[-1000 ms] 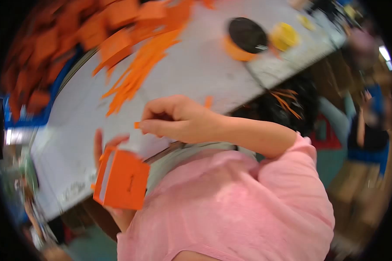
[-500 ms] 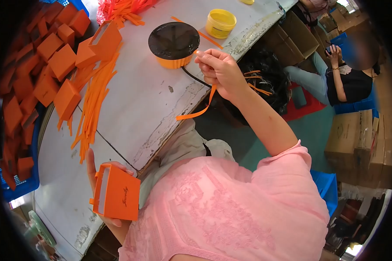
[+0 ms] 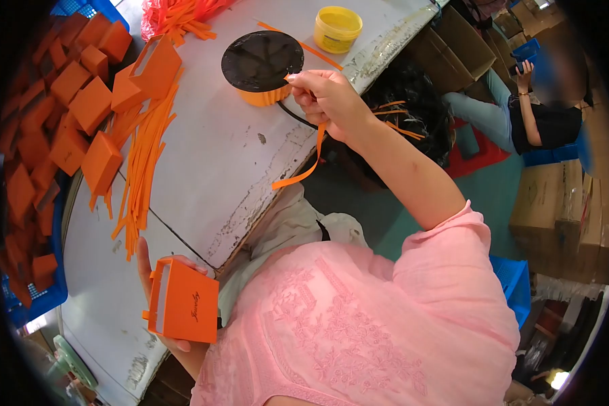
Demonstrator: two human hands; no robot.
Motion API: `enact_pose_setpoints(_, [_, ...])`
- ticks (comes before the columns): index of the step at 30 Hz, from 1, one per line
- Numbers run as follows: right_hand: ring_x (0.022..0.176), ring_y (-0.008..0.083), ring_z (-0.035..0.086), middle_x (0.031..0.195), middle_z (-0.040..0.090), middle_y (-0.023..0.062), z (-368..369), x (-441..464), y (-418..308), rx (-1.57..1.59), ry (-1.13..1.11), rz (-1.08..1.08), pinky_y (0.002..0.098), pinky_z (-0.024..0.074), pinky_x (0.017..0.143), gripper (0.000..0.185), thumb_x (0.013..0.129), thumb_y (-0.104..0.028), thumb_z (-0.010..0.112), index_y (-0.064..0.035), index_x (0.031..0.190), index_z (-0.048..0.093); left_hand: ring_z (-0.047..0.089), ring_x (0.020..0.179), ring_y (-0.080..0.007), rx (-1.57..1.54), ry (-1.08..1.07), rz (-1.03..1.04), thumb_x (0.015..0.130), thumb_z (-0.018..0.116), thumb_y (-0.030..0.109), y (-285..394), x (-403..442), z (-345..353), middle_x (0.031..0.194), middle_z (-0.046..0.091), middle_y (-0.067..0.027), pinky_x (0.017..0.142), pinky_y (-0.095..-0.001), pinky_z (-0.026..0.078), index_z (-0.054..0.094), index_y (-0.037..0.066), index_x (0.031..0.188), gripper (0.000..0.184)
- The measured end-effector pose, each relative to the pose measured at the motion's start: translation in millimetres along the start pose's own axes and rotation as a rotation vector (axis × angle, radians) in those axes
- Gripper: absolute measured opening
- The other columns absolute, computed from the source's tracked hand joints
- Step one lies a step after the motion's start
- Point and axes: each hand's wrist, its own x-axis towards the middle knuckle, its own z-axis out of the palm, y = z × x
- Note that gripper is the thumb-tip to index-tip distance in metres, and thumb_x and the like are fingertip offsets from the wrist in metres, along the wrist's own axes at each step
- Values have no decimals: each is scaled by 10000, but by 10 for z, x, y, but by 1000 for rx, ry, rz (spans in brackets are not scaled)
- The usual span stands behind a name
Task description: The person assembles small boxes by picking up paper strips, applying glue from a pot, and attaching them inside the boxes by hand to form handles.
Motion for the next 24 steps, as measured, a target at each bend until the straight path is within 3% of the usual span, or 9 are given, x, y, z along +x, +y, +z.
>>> enact_pose_setpoints(2, [472,28,275,617,421,-56,22,-21,-51,-3,29,16,220,200,430,285,931,-182,628,-111,703,471,659,935,-278,-5,26,-16,305,952,675,23,-13,-10,1046,624,-158,864,-403,541,71,13,1583,1687])
enact_pose_setpoints(4, [475,29,276,619,418,-57,-44,-54,-25,-13,59,33,221,201,431,282,926,-169,624,-112,703,462,620,1021,-296,-59,-85,9,345,1014,468,-30,-14,-141,1151,587,-140,873,-426,512,70,65,1594,1617])
enact_pose_setpoints(5, [479,30,277,621,415,-58,-74,-96,-10,-24,92,54,222,203,432,279,921,-156,621,-113,702,453,620,1021,-296,-61,-76,13,345,1014,468,10,-39,-122,1151,587,-140,873,-426,512,70,65,1594,1617])
enact_pose_setpoints(8, [497,23,286,634,425,-53,128,-408,-21,-90,51,-62,217,221,446,265,962,-183,625,-99,745,499,601,1047,-282,113,147,-53,334,1010,386,106,-72,-37,1199,565,-122,918,-398,491,96,84,1600,1590])
enact_pose_setpoints(10, [559,30,358,711,501,-37,352,-645,84,-175,-232,-56,201,268,500,189,984,-150,614,-75,815,575,580,1060,-253,478,-25,142,370,997,329,20,46,-310,1266,522,-106,914,-374,485,117,74,1596,1531])
enact_pose_setpoints(12, [689,61,471,842,564,-2,651,-816,226,-300,-615,-135,215,377,609,119,973,-84,630,-23,871,629,542,1148,-291,746,-106,295,532,965,252,90,188,-185,1297,517,-141,973,-409,449,140,36,1582,1353])
enact_pose_setpoints(14, [755,103,521,849,537,29,886,-867,361,-309,-700,-175,218,391,596,142,948,-41,631,-1,812,624,527,1137,-318,922,-132,451,587,931,193,70,282,-148,1286,525,-151,983,-423,418,164,26,1570,1257])
enact_pose_setpoints(16, [807,126,543,864,530,47,1028,-893,420,-315,-745,-165,221,400,595,150,926,-13,644,12,780,627,523,1113,-328,915,-112,450,589,929,190,59,299,-49,1277,532,-145,971,-431,407,191,21,1561,1232])
enact_pose_setpoints(24, [667,72,481,859,525,49,1244,-919,377,-644,-815,-327,225,380,546,177,891,-23,692,11,754,585,530,1135,-307,1119,-115,673,590,952,206,105,281,-34,1310,516,-153,952,-422,440,202,34,1558,1236])
